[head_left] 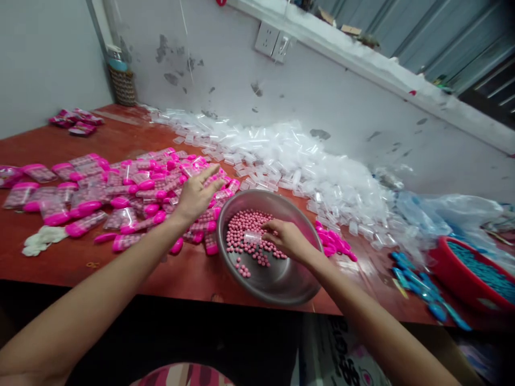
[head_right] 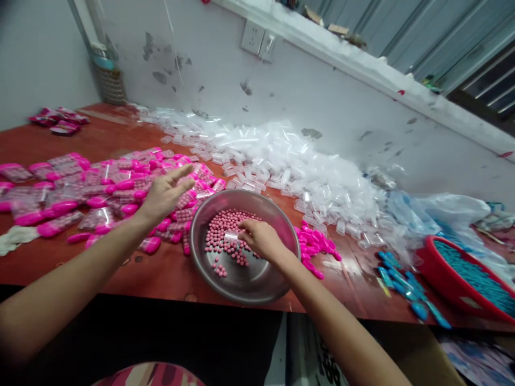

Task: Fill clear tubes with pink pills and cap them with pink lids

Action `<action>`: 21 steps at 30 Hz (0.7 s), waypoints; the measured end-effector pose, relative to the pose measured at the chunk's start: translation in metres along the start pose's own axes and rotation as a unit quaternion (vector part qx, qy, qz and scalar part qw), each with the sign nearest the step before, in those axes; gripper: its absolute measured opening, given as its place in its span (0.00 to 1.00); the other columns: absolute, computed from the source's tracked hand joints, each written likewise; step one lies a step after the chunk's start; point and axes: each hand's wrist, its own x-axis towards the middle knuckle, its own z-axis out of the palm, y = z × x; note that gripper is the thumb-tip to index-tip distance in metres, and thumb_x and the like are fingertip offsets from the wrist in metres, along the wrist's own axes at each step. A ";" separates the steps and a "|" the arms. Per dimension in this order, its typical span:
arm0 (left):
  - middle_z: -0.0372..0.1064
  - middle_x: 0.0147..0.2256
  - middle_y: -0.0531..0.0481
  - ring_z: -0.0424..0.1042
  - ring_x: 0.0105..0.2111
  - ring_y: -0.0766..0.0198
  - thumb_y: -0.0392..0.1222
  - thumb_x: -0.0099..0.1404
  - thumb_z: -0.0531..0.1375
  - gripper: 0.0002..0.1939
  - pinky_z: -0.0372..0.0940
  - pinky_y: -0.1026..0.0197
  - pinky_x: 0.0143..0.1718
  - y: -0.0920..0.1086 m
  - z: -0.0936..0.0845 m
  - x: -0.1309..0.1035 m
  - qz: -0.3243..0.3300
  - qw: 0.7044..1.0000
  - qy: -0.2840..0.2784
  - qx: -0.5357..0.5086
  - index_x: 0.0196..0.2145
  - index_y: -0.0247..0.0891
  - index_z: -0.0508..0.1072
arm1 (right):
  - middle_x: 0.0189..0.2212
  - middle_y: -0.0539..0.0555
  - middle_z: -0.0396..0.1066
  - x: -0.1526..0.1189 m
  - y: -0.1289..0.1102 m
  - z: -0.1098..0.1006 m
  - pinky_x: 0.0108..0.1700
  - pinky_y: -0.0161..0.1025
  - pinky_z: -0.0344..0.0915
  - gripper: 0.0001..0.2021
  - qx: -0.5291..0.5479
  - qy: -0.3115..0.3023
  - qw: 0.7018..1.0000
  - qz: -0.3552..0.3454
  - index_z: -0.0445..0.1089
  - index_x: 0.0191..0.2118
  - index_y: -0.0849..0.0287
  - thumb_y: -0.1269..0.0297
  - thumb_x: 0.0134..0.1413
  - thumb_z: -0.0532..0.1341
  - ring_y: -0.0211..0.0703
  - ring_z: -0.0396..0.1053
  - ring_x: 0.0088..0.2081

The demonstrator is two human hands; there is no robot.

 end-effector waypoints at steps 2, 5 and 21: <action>0.67 0.48 0.43 0.66 0.48 0.56 0.43 0.59 0.57 0.21 0.59 0.55 0.51 -0.008 0.005 -0.020 -0.010 1.000 -0.018 0.009 0.49 0.32 0.67 | 0.42 0.57 0.70 0.012 -0.003 0.013 0.42 0.39 0.62 0.13 -0.117 -0.058 0.991 -0.035 0.67 0.43 0.58 0.64 0.50 0.57 0.47 0.67 0.44; 0.71 0.44 0.44 0.70 0.43 0.58 0.42 0.59 0.56 0.17 0.63 0.57 0.47 -0.006 0.014 -0.046 -0.004 0.999 -0.041 0.012 0.46 0.33 0.70 | 0.41 0.59 0.69 0.026 -0.008 0.027 0.40 0.39 0.62 0.13 -0.176 -0.106 0.977 -0.058 0.66 0.43 0.58 0.65 0.50 0.56 0.49 0.66 0.44; 0.72 0.41 0.47 0.72 0.39 0.59 0.39 0.57 0.58 0.14 0.65 0.60 0.42 0.023 0.049 -0.075 -0.016 0.988 -0.150 -0.042 0.43 0.37 0.72 | 0.35 0.51 0.68 -0.024 -0.019 0.010 0.38 0.37 0.65 0.19 0.576 0.103 0.806 0.095 0.65 0.39 0.57 0.67 0.38 0.67 0.39 0.68 0.34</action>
